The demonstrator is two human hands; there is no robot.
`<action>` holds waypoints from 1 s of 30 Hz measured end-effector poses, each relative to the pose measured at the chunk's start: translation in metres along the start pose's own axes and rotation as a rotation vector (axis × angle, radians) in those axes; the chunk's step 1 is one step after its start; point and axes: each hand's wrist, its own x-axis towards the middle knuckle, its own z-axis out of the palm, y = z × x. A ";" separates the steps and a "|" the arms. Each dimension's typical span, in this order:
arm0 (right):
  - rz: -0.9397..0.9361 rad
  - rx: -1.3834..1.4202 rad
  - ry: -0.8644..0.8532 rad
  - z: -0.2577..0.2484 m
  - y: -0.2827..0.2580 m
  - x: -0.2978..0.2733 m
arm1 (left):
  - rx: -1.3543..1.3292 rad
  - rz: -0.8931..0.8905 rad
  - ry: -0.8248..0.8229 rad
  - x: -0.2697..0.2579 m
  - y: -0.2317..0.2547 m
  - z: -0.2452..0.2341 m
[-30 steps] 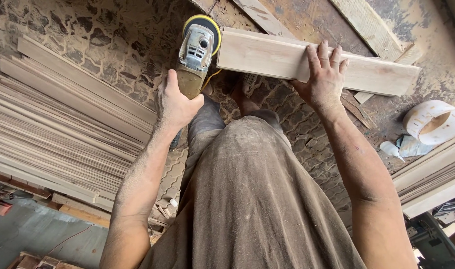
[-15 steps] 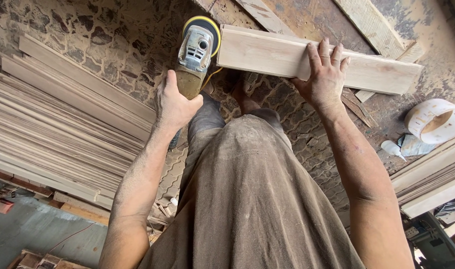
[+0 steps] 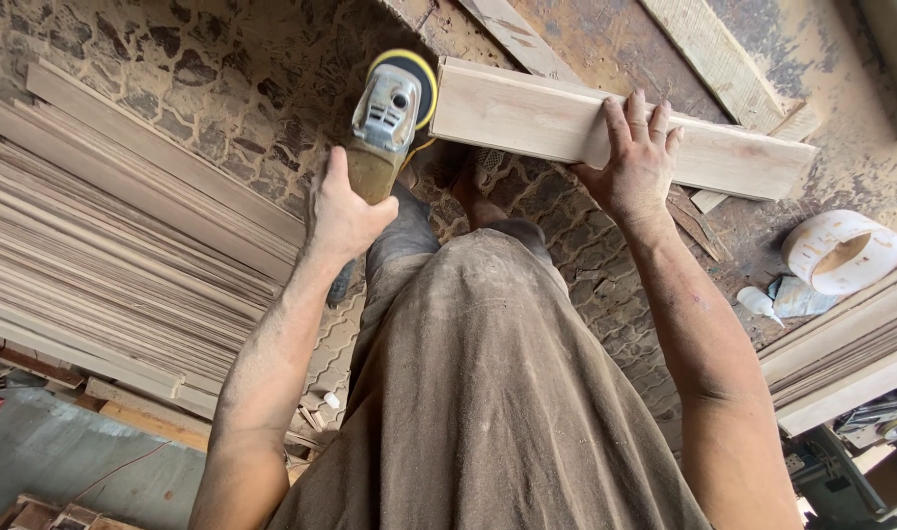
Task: Sanding wooden planks with a power sander and applying wood filler to defects.
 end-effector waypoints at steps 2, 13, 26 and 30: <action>-0.045 -0.016 -0.006 0.001 0.010 0.001 | -0.053 -0.084 -0.044 -0.012 0.007 -0.007; -0.014 -0.075 -0.388 -0.024 0.047 0.044 | -0.393 -0.221 0.334 -0.090 -0.075 -0.019; 0.009 0.926 -0.144 -0.083 -0.240 0.330 | -0.949 -0.508 0.567 -0.047 -0.197 -0.047; 0.002 0.994 0.278 -0.040 -0.323 0.490 | -1.086 -0.803 0.476 -0.009 -0.261 -0.061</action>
